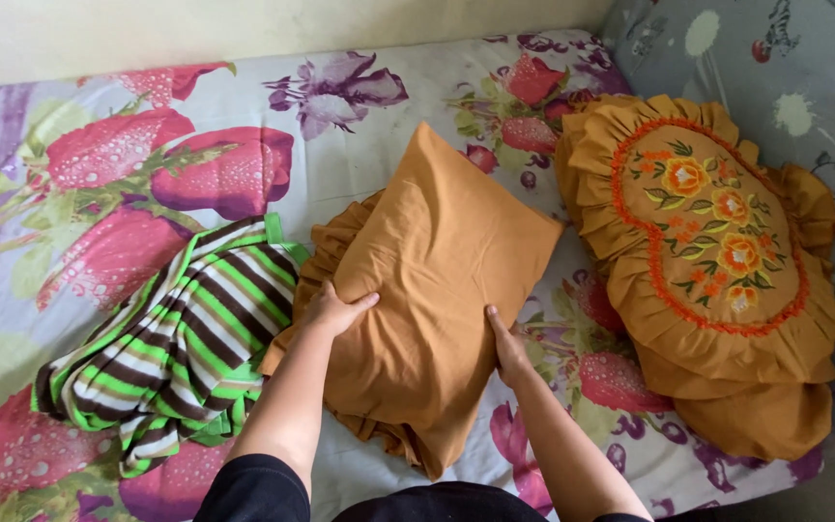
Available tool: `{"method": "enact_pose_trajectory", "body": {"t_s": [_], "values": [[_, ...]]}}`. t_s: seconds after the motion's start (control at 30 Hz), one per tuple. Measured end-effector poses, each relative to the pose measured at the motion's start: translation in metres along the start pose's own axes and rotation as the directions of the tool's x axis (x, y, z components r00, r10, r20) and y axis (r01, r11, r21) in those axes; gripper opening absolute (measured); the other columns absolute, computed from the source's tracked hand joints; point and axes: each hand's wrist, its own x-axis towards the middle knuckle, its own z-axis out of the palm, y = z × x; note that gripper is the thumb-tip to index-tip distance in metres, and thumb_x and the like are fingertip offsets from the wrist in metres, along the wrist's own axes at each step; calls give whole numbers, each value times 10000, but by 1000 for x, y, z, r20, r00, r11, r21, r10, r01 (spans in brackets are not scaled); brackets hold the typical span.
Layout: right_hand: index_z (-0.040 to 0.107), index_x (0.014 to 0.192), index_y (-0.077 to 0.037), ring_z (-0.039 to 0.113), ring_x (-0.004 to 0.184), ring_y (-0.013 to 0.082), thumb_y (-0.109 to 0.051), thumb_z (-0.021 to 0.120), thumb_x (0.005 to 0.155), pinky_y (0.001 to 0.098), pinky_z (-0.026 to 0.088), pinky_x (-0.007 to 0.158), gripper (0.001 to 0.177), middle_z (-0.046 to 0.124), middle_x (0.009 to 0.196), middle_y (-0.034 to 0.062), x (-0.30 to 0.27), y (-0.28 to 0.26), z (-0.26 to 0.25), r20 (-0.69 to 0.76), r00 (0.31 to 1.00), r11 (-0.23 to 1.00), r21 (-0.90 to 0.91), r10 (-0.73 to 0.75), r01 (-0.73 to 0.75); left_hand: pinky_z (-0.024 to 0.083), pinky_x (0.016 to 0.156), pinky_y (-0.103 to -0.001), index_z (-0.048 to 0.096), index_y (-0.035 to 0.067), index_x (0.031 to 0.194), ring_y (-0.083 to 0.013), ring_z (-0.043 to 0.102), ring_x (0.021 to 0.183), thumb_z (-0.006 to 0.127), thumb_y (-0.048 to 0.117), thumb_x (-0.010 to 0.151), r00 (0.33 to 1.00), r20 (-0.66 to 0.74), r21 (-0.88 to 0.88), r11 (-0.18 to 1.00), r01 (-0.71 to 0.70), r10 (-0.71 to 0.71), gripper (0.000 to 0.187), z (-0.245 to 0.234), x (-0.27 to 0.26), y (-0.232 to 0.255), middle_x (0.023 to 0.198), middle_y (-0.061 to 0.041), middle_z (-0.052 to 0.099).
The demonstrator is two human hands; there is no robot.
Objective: Putting a pillow into a pillowcase and folding a striped garment on a bed.
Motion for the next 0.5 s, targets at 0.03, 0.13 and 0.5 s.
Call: {"method": "enact_pose_trajectory", "body": {"t_s": [0.03,0.13,0.5], "values": [[243,1595,-162,488,1398,347,-601,727,765,501,419,1153,1057,461,1561,185,5,-6,-2,-2,1000,1000,-1,2,-2,329,1209,-533,49,135,1642,-383,333,1497,656,852,727,1000,3,1,1000,0,0,1312,-1,-2,3,1651,-206,251],[296,1583,-82,508,1387,350,-642,721,769,474,392,1164,1076,501,1538,194,13,-30,-1,48,995,994,-63,89,-86,476,1115,-458,418,-8,1474,-373,562,1331,665,854,715,999,-28,82,996,-20,23,1175,-4,-9,1,1456,-241,539],[650,1289,-118,723,886,380,-350,508,981,528,633,773,411,751,1090,185,27,-130,15,209,893,516,-754,-399,407,555,955,-408,599,66,1375,-249,675,1130,689,449,890,834,439,-465,879,-108,334,624,136,-52,-19,1343,-118,690]]}}
